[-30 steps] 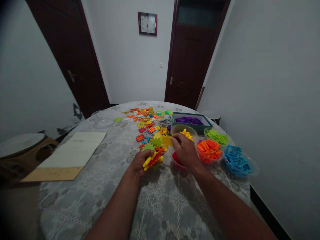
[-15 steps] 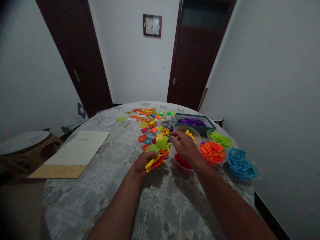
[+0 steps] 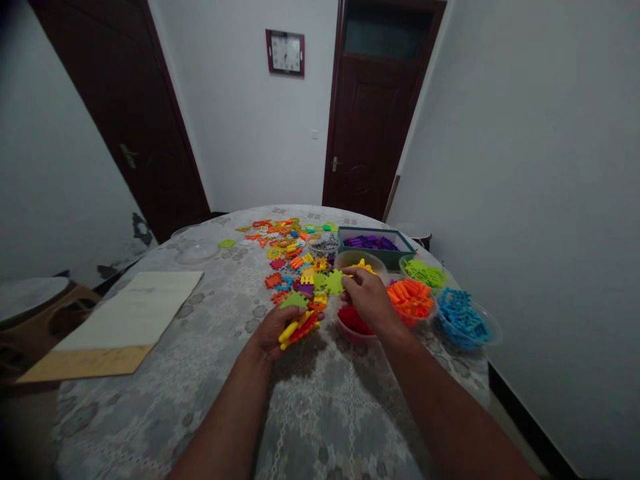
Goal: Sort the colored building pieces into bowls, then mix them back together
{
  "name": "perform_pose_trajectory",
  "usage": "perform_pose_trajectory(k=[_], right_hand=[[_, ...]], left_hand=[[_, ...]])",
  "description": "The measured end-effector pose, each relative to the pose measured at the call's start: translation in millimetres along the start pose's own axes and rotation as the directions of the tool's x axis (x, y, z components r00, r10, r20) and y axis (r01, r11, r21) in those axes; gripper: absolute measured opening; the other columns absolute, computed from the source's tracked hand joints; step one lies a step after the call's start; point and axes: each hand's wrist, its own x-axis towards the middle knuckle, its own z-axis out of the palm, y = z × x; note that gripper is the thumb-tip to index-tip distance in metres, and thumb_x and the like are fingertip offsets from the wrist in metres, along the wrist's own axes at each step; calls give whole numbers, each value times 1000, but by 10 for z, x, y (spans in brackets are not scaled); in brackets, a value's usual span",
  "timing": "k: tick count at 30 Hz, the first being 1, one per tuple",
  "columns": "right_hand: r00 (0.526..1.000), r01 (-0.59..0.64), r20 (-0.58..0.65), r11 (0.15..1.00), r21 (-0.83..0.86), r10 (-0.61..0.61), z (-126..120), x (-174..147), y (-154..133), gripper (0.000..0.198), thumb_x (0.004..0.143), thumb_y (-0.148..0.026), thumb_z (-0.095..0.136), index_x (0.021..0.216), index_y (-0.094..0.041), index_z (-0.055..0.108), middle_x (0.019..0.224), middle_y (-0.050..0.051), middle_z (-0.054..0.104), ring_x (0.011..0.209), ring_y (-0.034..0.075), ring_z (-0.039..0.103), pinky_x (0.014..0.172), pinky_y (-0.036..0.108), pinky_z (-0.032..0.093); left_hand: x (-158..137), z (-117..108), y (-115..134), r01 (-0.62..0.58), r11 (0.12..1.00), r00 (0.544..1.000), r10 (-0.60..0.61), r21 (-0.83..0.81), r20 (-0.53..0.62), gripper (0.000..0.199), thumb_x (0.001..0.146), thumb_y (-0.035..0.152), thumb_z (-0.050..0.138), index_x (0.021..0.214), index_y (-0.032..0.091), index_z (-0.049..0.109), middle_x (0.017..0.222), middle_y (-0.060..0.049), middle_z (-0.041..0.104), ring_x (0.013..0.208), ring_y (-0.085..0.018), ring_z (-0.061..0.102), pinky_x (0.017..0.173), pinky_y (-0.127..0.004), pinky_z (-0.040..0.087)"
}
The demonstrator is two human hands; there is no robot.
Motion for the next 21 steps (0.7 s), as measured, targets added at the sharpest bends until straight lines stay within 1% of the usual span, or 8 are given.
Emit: perform_pose_trajectory(k=[4, 7, 9, 12, 14, 17, 19, 21], right_hand=[[1000, -9, 26, 1000, 26, 9, -98, -109, 94, 38, 91, -27, 61, 128, -18, 69, 84, 5, 76, 68, 19, 75, 60, 30, 64], [997, 68, 41, 997, -26, -67, -229, -151, 177, 40, 93, -28, 59, 130, -18, 68, 85, 4, 76, 69, 19, 74, 63, 31, 63], [991, 137, 11, 983, -124, -136, -423, -87, 212, 39, 93, -31, 60, 129, -18, 69, 91, 6, 78, 74, 19, 75, 67, 32, 63], [970, 172, -107, 925, -340, -220, -886, 151, 224, 38, 92, -33, 60, 124, -18, 72, 106, 8, 80, 87, 20, 76, 76, 32, 62], [950, 113, -211, 880, -461, -232, -1234, 361, 218, 39, 91, -32, 58, 124, -17, 74, 109, 9, 81, 90, 20, 76, 80, 32, 61], [921, -6, -333, 845, -535, -204, -1652, 642, 233, 40, 87, -27, 59, 120, -12, 77, 100, 12, 81, 88, 23, 76, 79, 34, 60], [905, -76, -383, 817, -572, -183, -1817, 764, 271, 36, 82, -25, 63, 111, -12, 80, 91, 13, 81, 88, 25, 76, 80, 35, 58], [893, -133, -417, 785, -605, -170, -1902, 829, 324, 30, 78, -22, 65, 101, -13, 82, 87, 14, 81, 90, 27, 76, 84, 36, 57]], left_hand=[[35, -20, 8, 51, 999, 997, -51, -4, -53, 37, 75, 7, 72, 112, 10, 70, 94, -16, 82, 78, -30, 82, 61, -31, 64], [38, -14, 36, 69, 998, 994, -69, 0, -86, 22, 83, 12, 73, 105, 10, 70, 96, -19, 82, 78, -29, 82, 64, -32, 66], [22, 15, 63, 72, 997, 992, -72, -4, -106, 17, 88, 15, 73, 104, 11, 70, 99, -18, 82, 78, -28, 82, 64, -33, 66], [-16, 78, 103, 85, 996, 988, -86, -16, -132, 19, 95, 21, 70, 112, 12, 70, 100, -16, 82, 75, -28, 81, 59, -32, 65], [-35, 113, 120, 90, 996, 986, -92, -23, -138, 22, 97, 25, 69, 115, 13, 70, 98, -15, 82, 73, -28, 81, 54, -31, 64], [-40, 126, 130, 97, 995, 986, -100, -27, -134, 24, 100, 30, 66, 115, 12, 70, 95, -15, 82, 70, -28, 81, 51, -30, 63], [-25, 107, 130, 101, 995, 986, -103, -19, -129, 28, 102, 36, 64, 113, 12, 70, 92, -16, 82, 68, -29, 81, 48, -31, 62], [-2, 73, 125, 98, 995, 989, -100, -20, -113, 35, 103, 44, 62, 115, 12, 69, 90, -15, 82, 67, -29, 80, 44, -30, 61]])
